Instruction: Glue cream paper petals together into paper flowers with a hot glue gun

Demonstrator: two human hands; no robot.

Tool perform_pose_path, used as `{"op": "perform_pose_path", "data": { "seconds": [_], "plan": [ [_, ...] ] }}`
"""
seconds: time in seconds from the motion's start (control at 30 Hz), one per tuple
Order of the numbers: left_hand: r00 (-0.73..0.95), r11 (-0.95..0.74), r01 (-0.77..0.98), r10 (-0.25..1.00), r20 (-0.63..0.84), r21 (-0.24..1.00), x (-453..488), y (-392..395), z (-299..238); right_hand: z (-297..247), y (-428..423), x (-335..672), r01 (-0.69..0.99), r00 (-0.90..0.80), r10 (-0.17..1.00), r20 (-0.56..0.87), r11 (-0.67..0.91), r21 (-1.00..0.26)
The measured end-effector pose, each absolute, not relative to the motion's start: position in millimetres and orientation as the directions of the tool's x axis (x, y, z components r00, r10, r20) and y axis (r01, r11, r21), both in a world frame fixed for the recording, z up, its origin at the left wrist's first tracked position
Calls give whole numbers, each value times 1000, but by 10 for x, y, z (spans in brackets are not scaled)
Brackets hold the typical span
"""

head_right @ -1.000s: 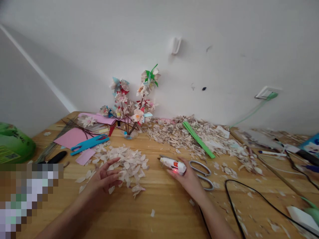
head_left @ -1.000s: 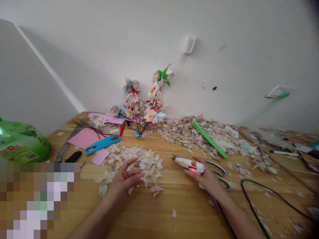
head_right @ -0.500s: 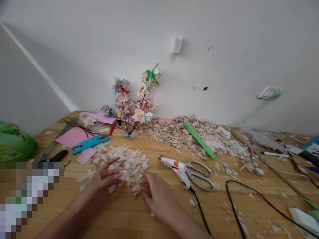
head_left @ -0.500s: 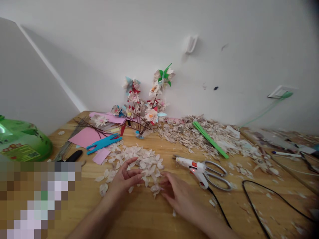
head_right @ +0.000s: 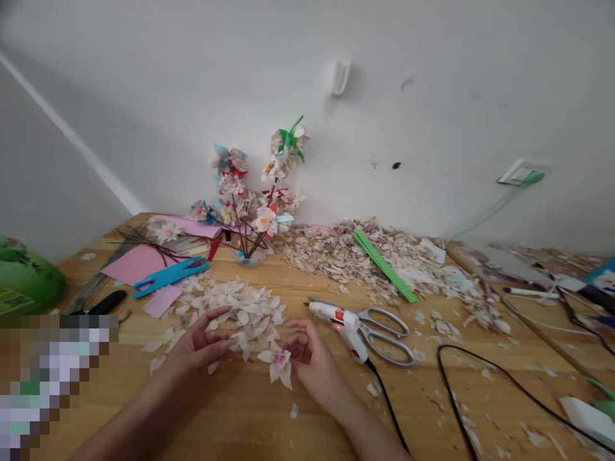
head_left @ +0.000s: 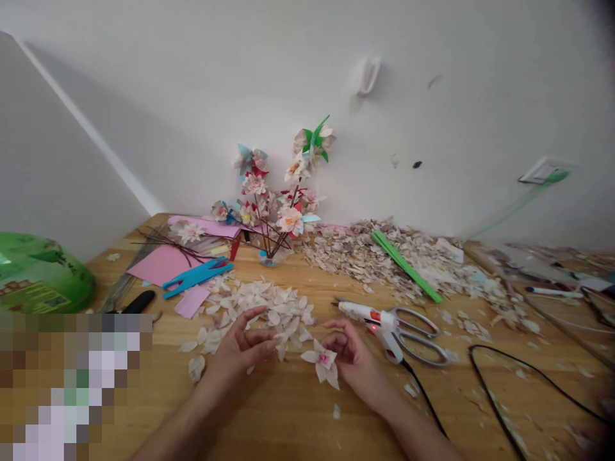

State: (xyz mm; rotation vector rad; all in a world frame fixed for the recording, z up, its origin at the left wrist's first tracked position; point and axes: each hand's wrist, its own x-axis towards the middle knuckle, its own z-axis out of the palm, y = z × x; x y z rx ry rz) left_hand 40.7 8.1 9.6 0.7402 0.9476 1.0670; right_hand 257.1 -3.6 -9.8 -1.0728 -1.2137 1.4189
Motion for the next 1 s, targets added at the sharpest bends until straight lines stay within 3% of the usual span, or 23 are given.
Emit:
{"op": "perform_pose_path", "data": {
  "seconds": [0.23, 0.37, 0.47, 0.57, 0.67, 0.73, 1.0],
  "plan": [
    [170, 312, -391, 949, -266, 866, 421, 84, 29, -110, -49, 2563, -106, -163, 985, -63, -81, -991],
    [170, 310, -367, 949, -265, 877, 423, 91, 57, -101, -89, 2584, 11, -208, 977, -38, -36, -999],
    [147, 169, -299, 981, -130, 939, 450, 37, 106, -51, -139, 2602, 184, -237, 971, 31, 76, -980],
    [111, -150, -52, 982, 155, 987, 488, -71, 153, 35, -187, 2614, 382, -279, 956, 87, 194, -904],
    [273, -473, 240, 871, 409, 848, 516, -159, 187, 101, -218, 2623, 523, -343, 931, 121, 296, -799],
    [403, -620, 329, 775, 488, 713, 530, -182, 198, 113, -231, 2631, 579, -371, 917, 145, 351, -736],
    [641, -801, 455, 598, 482, 388, 520, -228, 136, 103, -265, 2636, 605, -422, 882, 208, 445, -661]
  ]
}}
